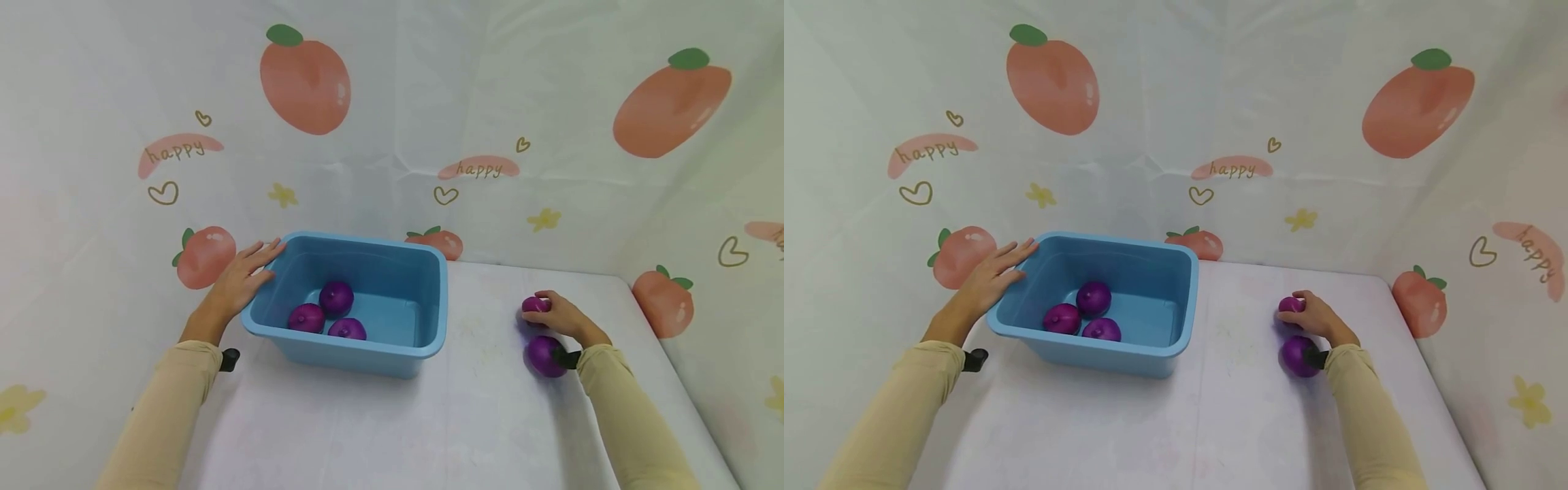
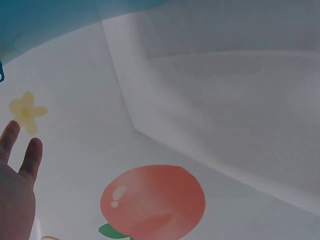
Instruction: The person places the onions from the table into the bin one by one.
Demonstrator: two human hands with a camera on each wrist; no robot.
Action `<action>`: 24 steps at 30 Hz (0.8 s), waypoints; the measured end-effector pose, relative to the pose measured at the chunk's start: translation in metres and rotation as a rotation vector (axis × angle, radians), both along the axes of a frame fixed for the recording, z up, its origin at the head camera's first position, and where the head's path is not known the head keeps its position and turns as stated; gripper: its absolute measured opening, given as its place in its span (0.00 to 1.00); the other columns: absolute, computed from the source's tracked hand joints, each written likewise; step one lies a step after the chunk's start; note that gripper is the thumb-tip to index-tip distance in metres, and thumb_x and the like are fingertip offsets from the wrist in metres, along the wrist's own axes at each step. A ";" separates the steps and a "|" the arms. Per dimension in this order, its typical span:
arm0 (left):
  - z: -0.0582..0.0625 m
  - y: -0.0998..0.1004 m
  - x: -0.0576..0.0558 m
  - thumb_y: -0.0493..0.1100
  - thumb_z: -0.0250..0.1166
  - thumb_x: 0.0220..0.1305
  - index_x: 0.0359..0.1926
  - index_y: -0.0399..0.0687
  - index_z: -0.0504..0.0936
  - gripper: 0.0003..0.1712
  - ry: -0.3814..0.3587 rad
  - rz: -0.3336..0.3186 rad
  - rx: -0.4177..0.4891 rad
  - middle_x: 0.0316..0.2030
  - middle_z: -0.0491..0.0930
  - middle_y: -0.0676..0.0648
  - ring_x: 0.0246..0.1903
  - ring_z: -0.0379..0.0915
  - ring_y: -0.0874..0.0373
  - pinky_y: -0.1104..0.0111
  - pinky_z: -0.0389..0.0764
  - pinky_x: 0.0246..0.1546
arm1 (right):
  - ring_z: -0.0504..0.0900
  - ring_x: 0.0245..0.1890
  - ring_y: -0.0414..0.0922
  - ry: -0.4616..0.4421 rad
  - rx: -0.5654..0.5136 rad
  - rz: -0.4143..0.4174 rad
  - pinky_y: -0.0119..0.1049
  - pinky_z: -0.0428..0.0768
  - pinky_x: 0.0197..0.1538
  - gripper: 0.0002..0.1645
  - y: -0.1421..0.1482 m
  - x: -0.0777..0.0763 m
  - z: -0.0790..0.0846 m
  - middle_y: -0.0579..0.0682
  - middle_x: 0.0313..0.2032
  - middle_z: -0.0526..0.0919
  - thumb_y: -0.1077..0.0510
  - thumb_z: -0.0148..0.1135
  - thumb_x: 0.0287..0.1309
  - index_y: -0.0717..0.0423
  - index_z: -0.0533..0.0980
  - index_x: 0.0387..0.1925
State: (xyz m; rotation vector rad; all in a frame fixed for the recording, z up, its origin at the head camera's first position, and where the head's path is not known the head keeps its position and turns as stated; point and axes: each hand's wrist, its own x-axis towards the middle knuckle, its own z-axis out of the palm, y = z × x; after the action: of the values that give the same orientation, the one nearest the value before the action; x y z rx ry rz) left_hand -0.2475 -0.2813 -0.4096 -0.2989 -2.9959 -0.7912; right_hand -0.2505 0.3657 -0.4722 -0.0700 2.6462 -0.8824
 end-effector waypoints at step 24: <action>0.000 0.001 -0.001 0.55 0.44 0.76 0.80 0.69 0.54 0.33 -0.009 -0.003 -0.002 0.80 0.55 0.45 0.80 0.42 0.35 0.23 0.55 0.67 | 0.77 0.59 0.58 0.254 -0.130 0.021 0.38 0.82 0.47 0.47 -0.069 -0.014 0.060 0.60 0.62 0.76 0.37 0.71 0.57 0.53 0.66 0.71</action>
State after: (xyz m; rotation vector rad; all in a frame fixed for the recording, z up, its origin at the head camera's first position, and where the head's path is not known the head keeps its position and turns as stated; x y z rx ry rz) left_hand -0.2482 -0.2803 -0.4097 -0.3004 -3.0054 -0.7924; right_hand -0.2647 0.2964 -0.4124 -0.2575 2.8083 -1.1037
